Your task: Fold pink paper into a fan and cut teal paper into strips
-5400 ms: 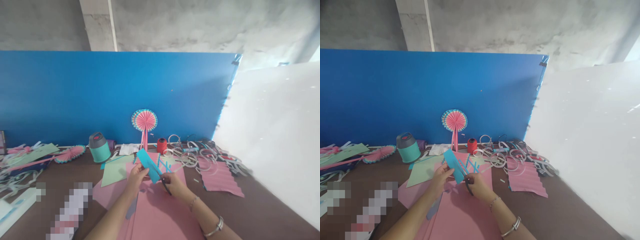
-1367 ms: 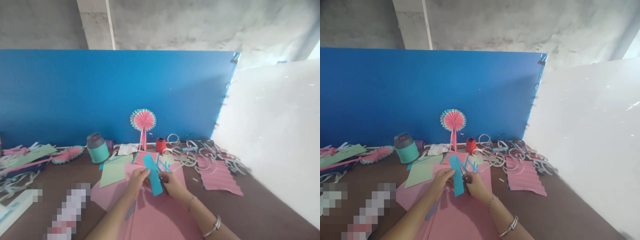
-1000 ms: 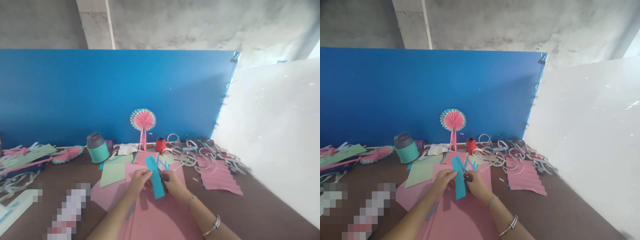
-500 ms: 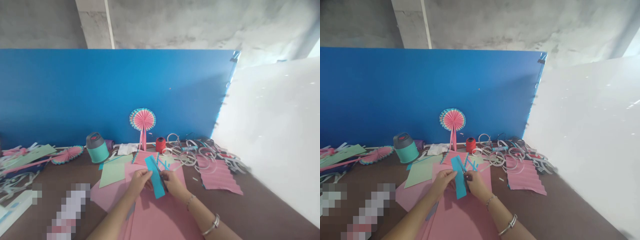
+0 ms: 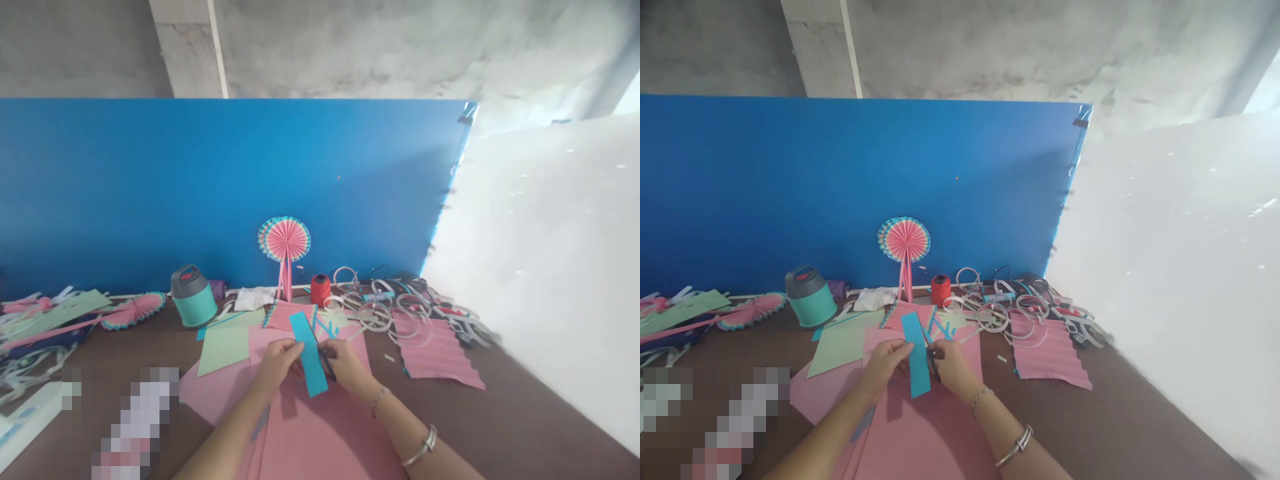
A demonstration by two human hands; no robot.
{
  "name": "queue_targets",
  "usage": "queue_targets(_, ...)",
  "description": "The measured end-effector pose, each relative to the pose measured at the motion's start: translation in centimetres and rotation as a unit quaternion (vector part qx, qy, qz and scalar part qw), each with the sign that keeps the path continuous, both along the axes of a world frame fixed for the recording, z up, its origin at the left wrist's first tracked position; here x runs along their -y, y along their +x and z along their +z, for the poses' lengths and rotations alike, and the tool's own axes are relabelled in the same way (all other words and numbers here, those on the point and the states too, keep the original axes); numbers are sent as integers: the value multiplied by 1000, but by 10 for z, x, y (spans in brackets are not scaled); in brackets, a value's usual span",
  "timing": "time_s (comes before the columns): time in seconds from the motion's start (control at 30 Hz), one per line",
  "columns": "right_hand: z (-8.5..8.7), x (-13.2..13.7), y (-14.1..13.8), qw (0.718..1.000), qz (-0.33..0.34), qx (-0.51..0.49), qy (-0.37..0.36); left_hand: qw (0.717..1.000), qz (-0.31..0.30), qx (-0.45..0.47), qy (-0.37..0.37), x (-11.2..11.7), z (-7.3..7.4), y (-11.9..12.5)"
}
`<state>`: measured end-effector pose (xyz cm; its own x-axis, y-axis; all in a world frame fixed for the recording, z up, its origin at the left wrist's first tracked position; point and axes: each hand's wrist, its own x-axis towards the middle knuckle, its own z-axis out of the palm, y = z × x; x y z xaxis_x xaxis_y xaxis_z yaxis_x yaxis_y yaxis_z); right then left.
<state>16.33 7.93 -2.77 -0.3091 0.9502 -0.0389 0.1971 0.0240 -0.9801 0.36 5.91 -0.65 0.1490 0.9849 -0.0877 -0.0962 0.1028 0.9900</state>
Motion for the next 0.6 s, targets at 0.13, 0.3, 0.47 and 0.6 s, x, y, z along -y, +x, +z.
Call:
queue_targets(0.13, 6, 1, 0, 998, -37, -47, 0, 1000, 5, -5, -3, -2, -2, -2)
queue_targets(0.3, 19, 5, 1, 993, -17, -114, -17, 997, 78, -8, 0, -4, -1, -6)
queue_targets(0.47, 19, 8, 1, 991, -1, -129, -31, 993, 117, 0, -3, -6, 3, -6)
queue_targets(0.6, 14, 7, -1, 990, -12, -138, -2, 997, 77, 14, -2, -5, 5, -4)
